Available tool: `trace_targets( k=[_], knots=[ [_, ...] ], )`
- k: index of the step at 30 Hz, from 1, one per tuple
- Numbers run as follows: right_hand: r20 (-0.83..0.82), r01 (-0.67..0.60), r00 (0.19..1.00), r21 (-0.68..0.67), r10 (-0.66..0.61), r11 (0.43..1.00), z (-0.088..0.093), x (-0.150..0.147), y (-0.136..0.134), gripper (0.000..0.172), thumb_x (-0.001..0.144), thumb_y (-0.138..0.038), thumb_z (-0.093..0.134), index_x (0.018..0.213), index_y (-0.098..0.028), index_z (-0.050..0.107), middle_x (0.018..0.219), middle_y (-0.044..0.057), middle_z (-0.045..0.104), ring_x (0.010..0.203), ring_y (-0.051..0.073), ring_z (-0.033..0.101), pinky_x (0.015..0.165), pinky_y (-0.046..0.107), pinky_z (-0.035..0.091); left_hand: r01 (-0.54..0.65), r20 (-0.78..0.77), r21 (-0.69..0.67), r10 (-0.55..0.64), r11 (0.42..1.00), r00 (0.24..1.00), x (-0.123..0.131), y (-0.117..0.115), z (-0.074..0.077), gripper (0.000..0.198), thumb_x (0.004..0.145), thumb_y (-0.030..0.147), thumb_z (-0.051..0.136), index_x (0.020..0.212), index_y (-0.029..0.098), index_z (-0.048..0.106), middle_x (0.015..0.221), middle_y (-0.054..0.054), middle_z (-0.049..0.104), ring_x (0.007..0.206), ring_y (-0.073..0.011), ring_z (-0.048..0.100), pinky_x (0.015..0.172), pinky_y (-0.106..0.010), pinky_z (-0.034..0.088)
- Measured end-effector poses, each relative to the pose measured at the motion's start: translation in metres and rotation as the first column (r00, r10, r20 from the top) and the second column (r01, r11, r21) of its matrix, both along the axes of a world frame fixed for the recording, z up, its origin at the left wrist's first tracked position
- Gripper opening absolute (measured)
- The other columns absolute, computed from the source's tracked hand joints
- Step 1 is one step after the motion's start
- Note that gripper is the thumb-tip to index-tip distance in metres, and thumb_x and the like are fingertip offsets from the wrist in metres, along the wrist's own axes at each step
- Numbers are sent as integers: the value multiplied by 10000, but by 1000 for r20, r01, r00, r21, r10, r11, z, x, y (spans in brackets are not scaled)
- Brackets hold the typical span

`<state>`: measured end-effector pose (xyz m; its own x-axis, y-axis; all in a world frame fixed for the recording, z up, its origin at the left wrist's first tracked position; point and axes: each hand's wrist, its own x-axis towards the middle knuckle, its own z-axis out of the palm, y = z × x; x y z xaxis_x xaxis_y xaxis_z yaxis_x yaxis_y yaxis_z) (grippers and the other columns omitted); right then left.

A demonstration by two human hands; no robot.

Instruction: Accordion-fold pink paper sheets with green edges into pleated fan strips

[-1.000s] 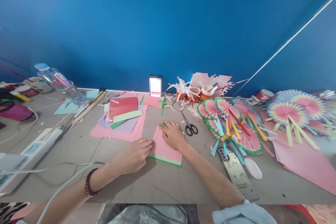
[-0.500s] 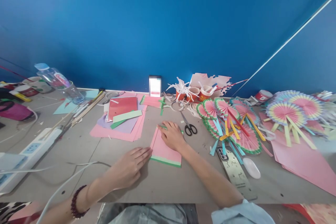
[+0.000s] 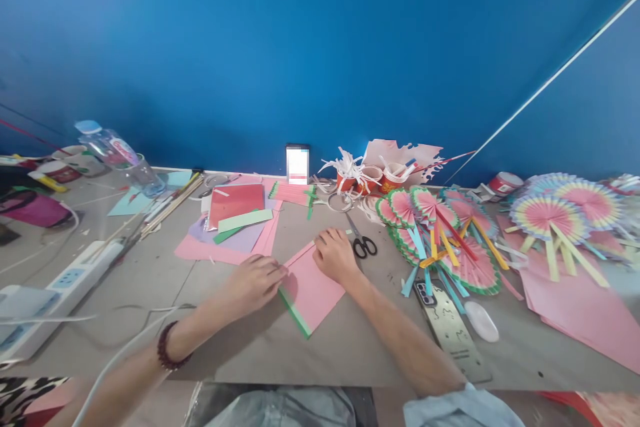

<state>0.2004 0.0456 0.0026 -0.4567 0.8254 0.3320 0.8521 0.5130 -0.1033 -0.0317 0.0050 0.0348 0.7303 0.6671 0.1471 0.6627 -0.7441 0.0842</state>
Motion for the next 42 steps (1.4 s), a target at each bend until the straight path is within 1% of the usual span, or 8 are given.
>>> trace_targets(
  k=[4,10,20,25,30,36,39,42],
  knots=[
    [-21,-10,1000,1,10,1000,2,7,3,200,876,-240,462,827,-175,645,908,87,630,957,231,482,860,372,318,-81,-28,-98,78,992,997,8,20,6,227,875,137,423,927,202,634,775,-37,655,769,-175,585,693,-295,410],
    [-185,-98,980,-144,70,985,1,17,13,134,878,-288,503,883,-183,586,894,53,589,894,192,490,805,321,354,-130,155,-214,165,968,974,1,29,2,204,864,161,407,844,198,607,841,-26,623,824,-164,570,672,-260,415],
    [-287,-172,953,-244,98,954,4,23,12,67,841,-247,550,859,-188,577,910,41,571,903,181,492,845,327,375,-113,249,-491,263,864,932,-8,43,-7,160,813,335,546,752,193,588,692,3,584,682,-148,542,583,-238,374],
    [-377,-158,926,-396,-3,905,9,21,10,60,810,-216,550,831,-183,596,792,20,580,772,157,519,727,283,425,-79,296,-468,241,880,924,-8,41,-10,197,820,375,552,803,191,622,731,-14,596,729,-157,551,646,-260,413],
    [-463,-199,884,-483,-56,853,14,25,12,148,821,-259,537,817,-187,666,832,39,634,773,155,561,737,279,435,-75,359,-395,229,916,905,-6,41,-14,237,866,362,501,881,191,666,851,-54,621,829,-168,555,740,-283,445],
    [-637,-251,717,-614,-283,748,10,33,19,237,743,-372,603,826,-168,689,858,43,679,804,172,594,767,294,441,-75,444,-423,279,903,852,-5,43,-16,260,896,282,432,860,198,676,840,-33,662,830,-154,581,781,-281,456],
    [-645,-255,636,-693,-423,674,9,35,21,295,692,-415,637,834,-162,692,848,42,696,792,178,600,776,306,440,-64,499,-479,331,876,801,-4,43,-17,217,872,271,473,879,189,673,858,-32,673,818,-150,600,763,-268,470],
    [-644,-247,594,-716,-481,653,9,35,22,328,662,-435,660,835,-159,699,852,47,702,786,180,601,779,308,436,-84,523,-494,373,866,767,-2,43,-19,207,858,273,492,896,182,674,875,-38,675,819,-154,610,742,-266,480]
  ],
)
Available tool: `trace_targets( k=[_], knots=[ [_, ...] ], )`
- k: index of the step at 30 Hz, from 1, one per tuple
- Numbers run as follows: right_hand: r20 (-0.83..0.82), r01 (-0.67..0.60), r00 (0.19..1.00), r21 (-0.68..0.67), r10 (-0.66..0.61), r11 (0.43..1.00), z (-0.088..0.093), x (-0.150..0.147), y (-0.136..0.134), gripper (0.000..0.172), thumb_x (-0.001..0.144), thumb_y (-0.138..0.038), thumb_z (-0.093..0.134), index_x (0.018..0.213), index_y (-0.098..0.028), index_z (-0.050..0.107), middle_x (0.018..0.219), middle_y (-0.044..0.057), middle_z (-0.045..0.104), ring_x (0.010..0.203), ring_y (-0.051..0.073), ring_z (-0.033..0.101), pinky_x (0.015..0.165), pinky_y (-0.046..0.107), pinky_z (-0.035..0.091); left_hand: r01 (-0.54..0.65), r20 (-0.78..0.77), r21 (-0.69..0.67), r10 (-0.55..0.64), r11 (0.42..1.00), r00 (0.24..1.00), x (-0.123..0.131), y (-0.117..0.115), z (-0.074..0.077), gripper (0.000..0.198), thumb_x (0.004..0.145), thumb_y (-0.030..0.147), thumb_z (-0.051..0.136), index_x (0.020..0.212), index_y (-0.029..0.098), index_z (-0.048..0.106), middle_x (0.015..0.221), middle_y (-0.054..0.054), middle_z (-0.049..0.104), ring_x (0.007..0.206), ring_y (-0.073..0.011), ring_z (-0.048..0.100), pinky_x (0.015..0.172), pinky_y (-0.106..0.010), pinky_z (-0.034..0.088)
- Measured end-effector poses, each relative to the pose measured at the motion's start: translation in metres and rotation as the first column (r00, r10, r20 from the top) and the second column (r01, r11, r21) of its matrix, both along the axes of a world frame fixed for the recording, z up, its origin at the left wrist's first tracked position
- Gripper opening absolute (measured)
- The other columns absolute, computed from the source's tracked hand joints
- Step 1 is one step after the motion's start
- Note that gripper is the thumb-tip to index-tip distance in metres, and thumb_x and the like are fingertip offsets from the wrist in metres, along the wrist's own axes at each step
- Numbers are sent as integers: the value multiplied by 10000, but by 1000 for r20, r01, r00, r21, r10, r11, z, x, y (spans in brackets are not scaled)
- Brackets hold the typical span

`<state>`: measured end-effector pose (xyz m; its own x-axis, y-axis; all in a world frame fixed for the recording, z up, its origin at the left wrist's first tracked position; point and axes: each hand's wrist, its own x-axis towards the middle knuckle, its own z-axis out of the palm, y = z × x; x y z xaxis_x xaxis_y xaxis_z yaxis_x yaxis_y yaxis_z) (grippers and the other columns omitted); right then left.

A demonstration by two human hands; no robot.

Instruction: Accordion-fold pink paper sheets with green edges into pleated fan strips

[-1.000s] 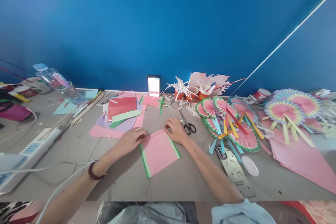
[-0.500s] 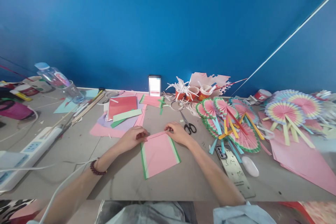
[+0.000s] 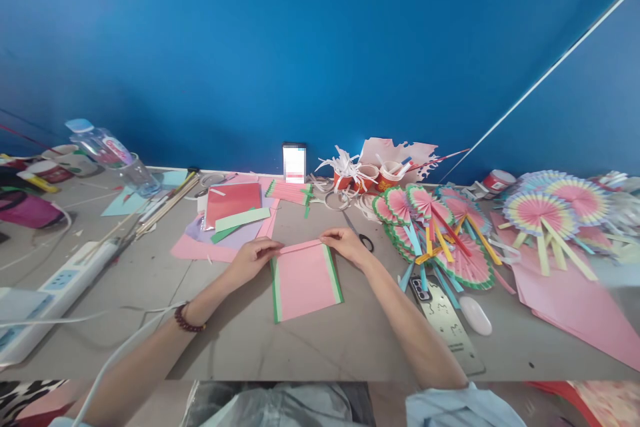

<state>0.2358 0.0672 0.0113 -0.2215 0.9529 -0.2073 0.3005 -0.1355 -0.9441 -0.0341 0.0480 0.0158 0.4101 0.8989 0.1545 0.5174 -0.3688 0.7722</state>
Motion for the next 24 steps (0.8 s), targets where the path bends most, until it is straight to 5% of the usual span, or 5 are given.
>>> trace_targets(
  k=[7,11,19,21,24],
  knots=[
    [108,-11,994,64,4,998,1,-1,0,287,698,-414,630,820,-164,700,810,32,696,733,161,591,717,277,438,-23,-25,59,25,998,999,0,4,-4,197,862,218,487,863,181,681,812,-31,659,772,-145,604,706,-255,478],
    [255,-69,967,274,-3,959,16,-2,-1,238,763,-381,597,796,-168,697,711,17,649,619,133,543,613,257,426,10,-149,273,32,962,988,0,5,3,244,891,170,429,881,177,672,828,-45,645,815,-161,589,730,-282,465],
    [198,-69,950,887,-242,456,64,-9,-26,137,858,-201,529,844,-207,665,916,53,642,860,146,609,805,278,477,-16,-211,821,329,571,921,2,-17,48,230,882,131,455,1038,197,611,931,-69,628,879,-191,547,733,-322,404],
    [240,-101,928,899,-286,427,62,-11,-31,142,863,-178,515,867,-205,655,961,62,641,898,148,612,824,274,477,36,-262,849,363,527,894,4,-20,49,226,877,118,454,1038,183,599,930,-72,614,879,-190,542,741,-323,396],
    [408,-224,870,828,-278,515,45,-13,-34,158,871,-162,491,874,-185,648,982,72,643,889,161,615,777,273,482,144,-429,781,354,607,831,9,-19,38,189,873,95,437,958,155,595,873,-71,588,841,-198,530,727,-331,389]
  ],
)
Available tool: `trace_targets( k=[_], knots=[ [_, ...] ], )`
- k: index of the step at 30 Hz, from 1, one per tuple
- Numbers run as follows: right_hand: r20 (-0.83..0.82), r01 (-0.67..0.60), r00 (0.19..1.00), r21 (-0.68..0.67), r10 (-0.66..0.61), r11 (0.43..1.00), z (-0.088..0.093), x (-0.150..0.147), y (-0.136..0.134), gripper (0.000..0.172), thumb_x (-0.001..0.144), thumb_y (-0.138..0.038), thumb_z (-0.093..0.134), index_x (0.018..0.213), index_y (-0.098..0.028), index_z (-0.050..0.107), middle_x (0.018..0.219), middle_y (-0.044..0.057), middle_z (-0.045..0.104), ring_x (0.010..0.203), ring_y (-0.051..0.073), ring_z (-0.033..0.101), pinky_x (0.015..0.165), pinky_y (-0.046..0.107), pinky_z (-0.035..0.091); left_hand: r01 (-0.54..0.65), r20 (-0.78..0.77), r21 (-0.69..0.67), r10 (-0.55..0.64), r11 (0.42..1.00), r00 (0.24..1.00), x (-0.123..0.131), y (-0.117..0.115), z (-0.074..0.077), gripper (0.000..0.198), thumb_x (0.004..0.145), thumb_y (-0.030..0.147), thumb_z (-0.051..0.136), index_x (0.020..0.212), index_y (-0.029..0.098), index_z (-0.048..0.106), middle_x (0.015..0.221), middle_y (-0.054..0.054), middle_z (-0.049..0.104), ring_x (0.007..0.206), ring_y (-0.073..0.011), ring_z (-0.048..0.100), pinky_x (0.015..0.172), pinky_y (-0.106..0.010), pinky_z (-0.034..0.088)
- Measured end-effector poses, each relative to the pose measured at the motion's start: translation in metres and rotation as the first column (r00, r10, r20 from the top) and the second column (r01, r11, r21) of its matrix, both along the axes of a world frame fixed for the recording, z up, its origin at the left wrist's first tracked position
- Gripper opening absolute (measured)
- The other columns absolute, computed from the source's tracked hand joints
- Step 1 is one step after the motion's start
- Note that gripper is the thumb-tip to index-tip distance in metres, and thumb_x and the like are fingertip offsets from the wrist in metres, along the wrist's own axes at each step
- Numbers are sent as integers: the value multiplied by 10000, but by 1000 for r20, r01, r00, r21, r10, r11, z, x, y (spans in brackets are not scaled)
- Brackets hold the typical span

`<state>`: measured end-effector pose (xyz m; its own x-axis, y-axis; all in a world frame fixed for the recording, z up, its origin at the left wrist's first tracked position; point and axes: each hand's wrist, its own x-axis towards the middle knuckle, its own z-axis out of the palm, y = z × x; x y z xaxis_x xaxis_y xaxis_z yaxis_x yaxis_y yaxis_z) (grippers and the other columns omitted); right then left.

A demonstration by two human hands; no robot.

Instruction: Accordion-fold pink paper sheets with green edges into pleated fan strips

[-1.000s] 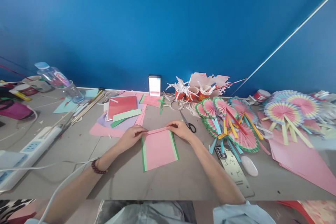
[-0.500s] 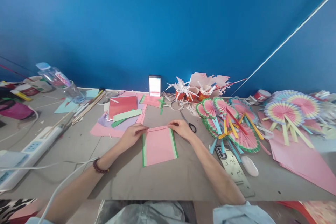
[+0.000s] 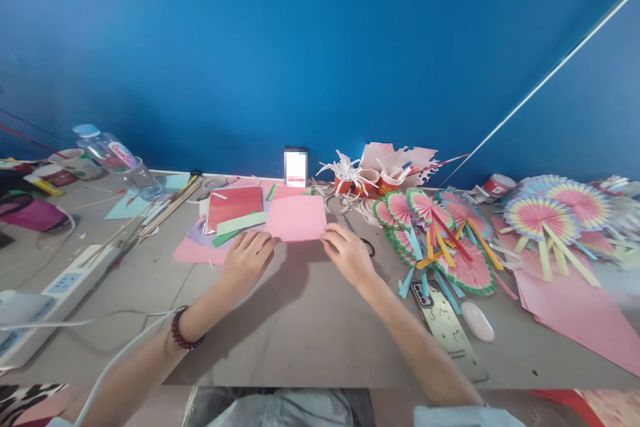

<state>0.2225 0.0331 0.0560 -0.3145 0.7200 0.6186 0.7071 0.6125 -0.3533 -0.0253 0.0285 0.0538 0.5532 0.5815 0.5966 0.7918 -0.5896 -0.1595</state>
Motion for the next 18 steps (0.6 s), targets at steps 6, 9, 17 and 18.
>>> trace_targets(
  k=[6,9,17,18],
  knots=[
    [185,-16,981,-190,52,982,-45,0,4,149,850,-132,509,829,-182,648,846,47,669,814,184,602,756,312,471,-83,-253,-220,25,972,967,17,1,-43,165,835,36,451,857,135,581,820,-70,571,794,-218,526,688,-336,396],
    [160,-41,983,-282,89,959,-51,2,4,137,842,-123,525,840,-185,648,832,42,671,811,178,597,757,304,464,-82,-270,-289,1,954,963,24,-1,-50,171,843,44,442,917,123,574,848,-74,580,793,-214,527,683,-328,404],
    [-12,-114,993,-393,119,912,-55,8,12,125,854,-199,545,831,-205,668,828,36,682,822,177,600,788,310,452,-8,-122,-526,-66,850,990,33,10,-37,256,797,-23,408,900,144,573,901,-62,585,856,-204,523,763,-325,439],
    [-35,-115,993,-403,110,908,-56,9,13,129,855,-211,544,829,-207,671,826,35,682,824,177,603,791,309,452,-6,-100,-546,-58,838,993,34,12,-38,283,783,-38,398,903,149,574,897,-59,587,853,-202,523,762,-324,440]
  ],
)
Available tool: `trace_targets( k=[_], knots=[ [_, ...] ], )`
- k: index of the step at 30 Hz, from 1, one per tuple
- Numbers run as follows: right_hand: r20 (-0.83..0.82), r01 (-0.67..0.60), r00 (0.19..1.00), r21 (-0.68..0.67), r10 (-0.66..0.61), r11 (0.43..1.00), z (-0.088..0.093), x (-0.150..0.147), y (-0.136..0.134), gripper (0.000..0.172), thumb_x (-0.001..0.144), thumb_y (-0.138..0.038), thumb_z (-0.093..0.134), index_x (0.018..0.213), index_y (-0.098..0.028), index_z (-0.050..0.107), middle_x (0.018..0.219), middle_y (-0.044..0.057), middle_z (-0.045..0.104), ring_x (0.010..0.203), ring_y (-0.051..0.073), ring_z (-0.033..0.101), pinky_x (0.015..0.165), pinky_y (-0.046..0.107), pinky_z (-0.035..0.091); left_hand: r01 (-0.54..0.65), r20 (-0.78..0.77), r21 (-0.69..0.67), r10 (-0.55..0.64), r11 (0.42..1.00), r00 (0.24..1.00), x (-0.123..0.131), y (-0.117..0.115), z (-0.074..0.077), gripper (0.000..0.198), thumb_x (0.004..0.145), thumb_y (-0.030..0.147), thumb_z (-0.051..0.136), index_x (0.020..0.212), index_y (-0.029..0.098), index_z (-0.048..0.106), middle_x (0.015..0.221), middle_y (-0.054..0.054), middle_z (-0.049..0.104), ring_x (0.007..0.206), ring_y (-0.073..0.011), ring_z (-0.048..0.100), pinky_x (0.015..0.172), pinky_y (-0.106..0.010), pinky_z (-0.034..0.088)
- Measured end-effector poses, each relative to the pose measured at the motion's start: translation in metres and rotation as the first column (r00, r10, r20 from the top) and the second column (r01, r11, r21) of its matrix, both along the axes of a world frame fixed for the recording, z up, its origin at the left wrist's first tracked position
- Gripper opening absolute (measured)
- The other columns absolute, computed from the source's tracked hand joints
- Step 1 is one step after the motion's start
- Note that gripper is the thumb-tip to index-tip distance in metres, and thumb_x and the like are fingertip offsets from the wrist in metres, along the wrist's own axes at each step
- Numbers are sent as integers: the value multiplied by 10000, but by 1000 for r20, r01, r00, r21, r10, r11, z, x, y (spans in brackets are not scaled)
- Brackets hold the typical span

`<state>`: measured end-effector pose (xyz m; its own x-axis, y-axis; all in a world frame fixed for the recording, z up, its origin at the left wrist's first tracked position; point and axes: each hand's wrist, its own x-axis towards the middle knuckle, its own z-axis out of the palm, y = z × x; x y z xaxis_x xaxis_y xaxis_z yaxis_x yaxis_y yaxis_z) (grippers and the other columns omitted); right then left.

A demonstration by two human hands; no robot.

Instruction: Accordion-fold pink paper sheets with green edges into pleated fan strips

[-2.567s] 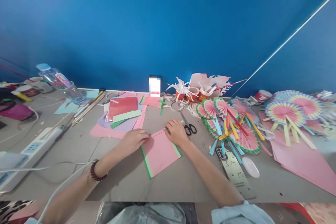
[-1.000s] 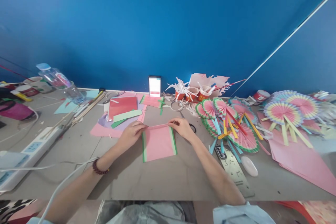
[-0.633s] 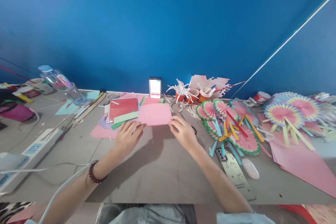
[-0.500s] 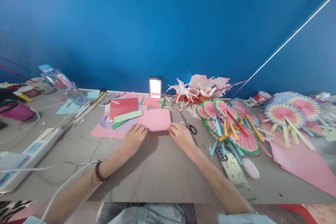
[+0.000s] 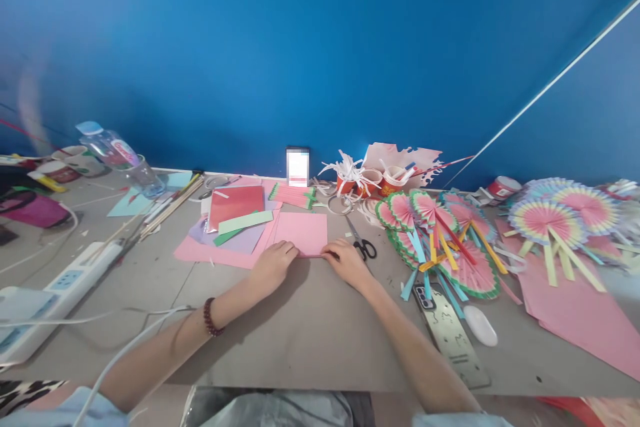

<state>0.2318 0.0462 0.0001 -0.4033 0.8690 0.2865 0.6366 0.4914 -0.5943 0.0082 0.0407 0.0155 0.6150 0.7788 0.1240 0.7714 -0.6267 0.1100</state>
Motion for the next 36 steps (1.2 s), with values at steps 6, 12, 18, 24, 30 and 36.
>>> trace_targets(
  k=[6,12,18,24,30,36],
  knots=[
    [-59,61,996,-104,-68,993,-1,2,6,171,851,-253,538,810,-202,696,838,44,688,813,169,617,776,287,460,27,186,-65,-14,998,982,-7,12,-12,361,773,-55,374,971,170,575,925,-45,609,869,-182,524,784,-307,442],
    [-42,107,993,-119,-113,987,-3,1,10,196,848,-283,528,812,-193,698,816,43,682,754,157,607,724,268,454,74,301,0,-71,997,951,-14,18,-18,268,878,71,374,935,179,613,900,-45,600,865,-160,540,758,-281,451],
    [-57,156,985,-67,-160,985,-9,-1,10,220,845,-320,507,797,-184,672,725,29,645,642,144,562,623,258,437,91,256,138,-125,986,959,-12,19,-23,213,919,190,408,915,163,619,851,-49,586,794,-158,532,696,-281,438],
    [-99,192,976,-29,-194,981,-11,-5,7,212,837,-292,491,767,-174,652,725,38,629,636,148,551,637,269,445,81,201,201,-122,976,972,-10,22,-24,235,939,234,394,929,166,619,847,-42,587,800,-158,525,687,-278,416],
    [-106,219,971,39,-214,975,-14,-7,8,204,838,-285,491,773,-183,655,744,42,620,632,147,543,629,270,453,118,143,236,-155,965,978,-11,24,-26,192,921,184,426,948,164,615,858,-42,606,819,-158,539,740,-302,402],
    [-42,174,984,66,-171,983,-11,-7,4,181,863,-218,464,817,-186,636,797,49,632,724,165,574,683,283,465,126,132,303,-172,945,976,-11,26,-27,176,893,130,459,965,180,612,869,-42,602,858,-167,528,855,-364,355]
  ],
)
